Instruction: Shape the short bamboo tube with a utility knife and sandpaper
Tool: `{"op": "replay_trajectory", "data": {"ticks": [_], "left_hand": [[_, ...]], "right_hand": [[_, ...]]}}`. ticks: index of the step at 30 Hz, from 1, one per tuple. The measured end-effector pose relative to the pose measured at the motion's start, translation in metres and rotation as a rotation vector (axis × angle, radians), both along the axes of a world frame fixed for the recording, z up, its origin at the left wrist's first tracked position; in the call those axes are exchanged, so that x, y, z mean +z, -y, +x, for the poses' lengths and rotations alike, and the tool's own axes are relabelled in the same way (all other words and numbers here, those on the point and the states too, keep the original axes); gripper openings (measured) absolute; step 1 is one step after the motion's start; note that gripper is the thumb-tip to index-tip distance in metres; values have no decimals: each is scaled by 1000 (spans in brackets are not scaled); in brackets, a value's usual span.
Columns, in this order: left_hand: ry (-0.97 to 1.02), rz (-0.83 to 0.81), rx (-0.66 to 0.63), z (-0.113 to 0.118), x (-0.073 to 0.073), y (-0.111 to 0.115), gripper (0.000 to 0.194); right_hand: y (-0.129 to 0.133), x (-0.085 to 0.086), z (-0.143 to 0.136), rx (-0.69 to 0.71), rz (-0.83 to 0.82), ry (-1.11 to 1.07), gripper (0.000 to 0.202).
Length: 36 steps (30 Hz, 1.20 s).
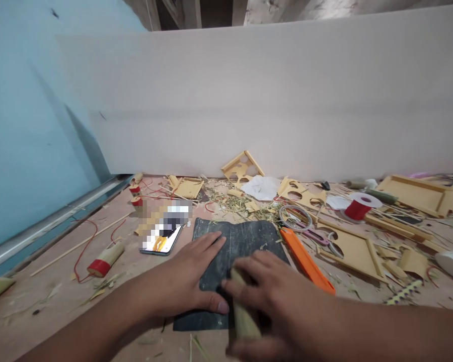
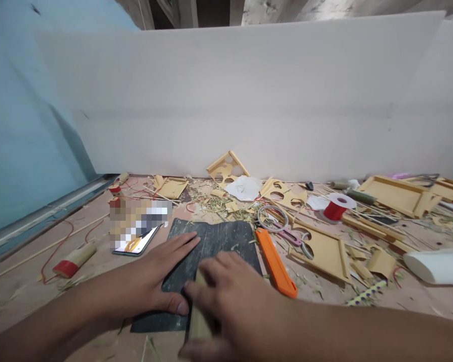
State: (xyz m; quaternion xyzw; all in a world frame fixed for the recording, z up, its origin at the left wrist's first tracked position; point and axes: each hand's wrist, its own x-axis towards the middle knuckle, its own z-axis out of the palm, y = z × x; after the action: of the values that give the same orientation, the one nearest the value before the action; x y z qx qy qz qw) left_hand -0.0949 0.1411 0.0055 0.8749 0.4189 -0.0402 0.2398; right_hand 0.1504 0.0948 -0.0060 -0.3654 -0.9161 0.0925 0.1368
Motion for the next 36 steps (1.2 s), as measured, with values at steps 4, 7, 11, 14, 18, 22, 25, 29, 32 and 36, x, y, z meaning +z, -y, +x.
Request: {"op": "replay_trajectory", "data": {"ticks": [4, 7, 11, 14, 18, 22, 25, 29, 32, 36], "left_hand": [[1, -12, 3, 0, 1, 0, 122], [13, -9, 6, -1, 1, 0, 122], [-3, -17, 8, 0, 1, -1, 123], [-3, -25, 15, 0, 1, -1, 122], [9, -18, 4, -1, 1, -2, 121], [-4, -11, -12, -3, 1, -2, 121], [-19, -20, 0, -3, 3, -2, 120], [-27, -22, -14, -3, 3, -4, 121], [-26, -17, -28, -2, 2, -6, 120], [-12, -48, -57, -3, 6, -10, 122]], "right_hand": [[-27, 6, 11, -263, 41, 75, 57], [-27, 6, 10, -281, 47, 73, 58], [-19, 5, 11, -2, -36, 32, 69], [-36, 9, 21, -119, -35, 27, 63], [-31, 12, 17, -191, -6, 42, 60], [-15, 12, 10, 39, -65, 43, 71], [-39, 12, 24, -127, -15, 78, 61], [-76, 14, 47, -271, 12, 111, 63], [-77, 20, 55, -233, -42, 134, 72], [-58, 34, 58, -119, -176, 137, 75]]}}
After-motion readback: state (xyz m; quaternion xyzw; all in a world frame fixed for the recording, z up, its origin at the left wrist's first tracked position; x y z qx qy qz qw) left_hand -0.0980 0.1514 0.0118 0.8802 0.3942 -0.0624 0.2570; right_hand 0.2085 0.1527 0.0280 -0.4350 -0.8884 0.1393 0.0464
